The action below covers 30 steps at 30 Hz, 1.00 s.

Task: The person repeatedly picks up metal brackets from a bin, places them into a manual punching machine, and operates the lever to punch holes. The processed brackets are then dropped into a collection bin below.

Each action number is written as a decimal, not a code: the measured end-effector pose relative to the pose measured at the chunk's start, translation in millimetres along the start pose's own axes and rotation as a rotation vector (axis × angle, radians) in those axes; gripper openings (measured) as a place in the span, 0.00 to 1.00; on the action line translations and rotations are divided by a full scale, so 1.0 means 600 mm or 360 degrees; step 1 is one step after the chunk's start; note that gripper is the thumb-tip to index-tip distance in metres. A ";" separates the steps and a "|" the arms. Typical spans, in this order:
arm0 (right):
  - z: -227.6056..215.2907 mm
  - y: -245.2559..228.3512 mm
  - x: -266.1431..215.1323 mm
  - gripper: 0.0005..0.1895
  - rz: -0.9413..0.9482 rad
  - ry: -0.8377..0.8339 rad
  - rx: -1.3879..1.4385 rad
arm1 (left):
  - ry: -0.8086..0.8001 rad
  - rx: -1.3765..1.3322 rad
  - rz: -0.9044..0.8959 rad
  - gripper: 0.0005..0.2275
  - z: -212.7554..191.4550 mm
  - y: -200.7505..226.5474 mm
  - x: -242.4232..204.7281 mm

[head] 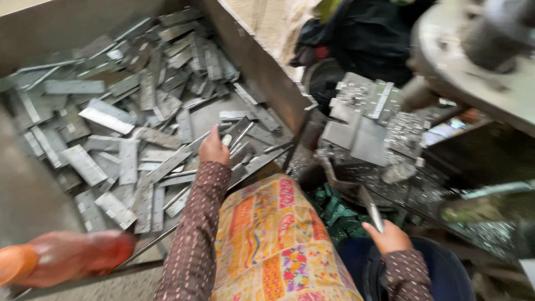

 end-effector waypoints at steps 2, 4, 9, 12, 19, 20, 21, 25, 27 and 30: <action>0.008 0.007 0.002 0.30 -0.0029 0.0072 0.0016 | 0.0025 -0.0274 -0.0082 0.19 -0.028 0.088 -0.007; 0.012 0.005 -0.001 0.30 -0.0009 0.0110 0.0034 | 0.0048 -0.0565 -0.0114 0.19 -0.057 0.182 -0.018; 0.004 -0.015 -0.012 0.30 -0.0007 0.0075 0.0020 | 0.0030 -0.0688 0.0172 0.16 -0.063 0.405 -0.055; 0.002 -0.026 -0.020 0.30 0.0025 0.0021 -0.0011 | -0.0429 0.0291 0.0763 0.19 -0.017 0.496 -0.115; -0.007 -0.041 -0.024 0.30 0.0051 0.0012 -0.0002 | -0.0656 0.0463 0.1105 0.18 0.073 0.536 -0.222; -0.004 -0.044 -0.021 0.30 0.0076 -0.0036 0.0000 | -0.0594 0.0510 0.1154 0.17 0.087 0.540 -0.208; -0.001 -0.040 -0.022 0.30 0.0075 -0.0044 0.0008 | -0.0540 0.0557 0.1192 0.16 0.098 0.543 -0.200; 0.041 -0.010 -0.014 0.28 0.0049 0.0009 0.0031 | -0.0700 0.0394 0.1018 0.17 0.122 0.556 -0.167; 0.090 0.009 -0.011 0.27 0.0035 0.0105 0.0155 | -0.0710 0.0434 0.1054 0.16 0.121 0.558 -0.161; 0.197 0.027 -0.008 0.26 0.0050 0.0282 0.0334 | -0.0768 0.0424 0.0946 0.16 0.113 0.550 -0.163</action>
Point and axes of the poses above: each hand's wrist, its own x-axis towards the middle knuckle, its own z-axis out of the palm, y = z × x, the point moved 2 cm from there along x, towards the middle knuckle, and after that the axes turned 13 degrees about y, right-handed, at the moved point
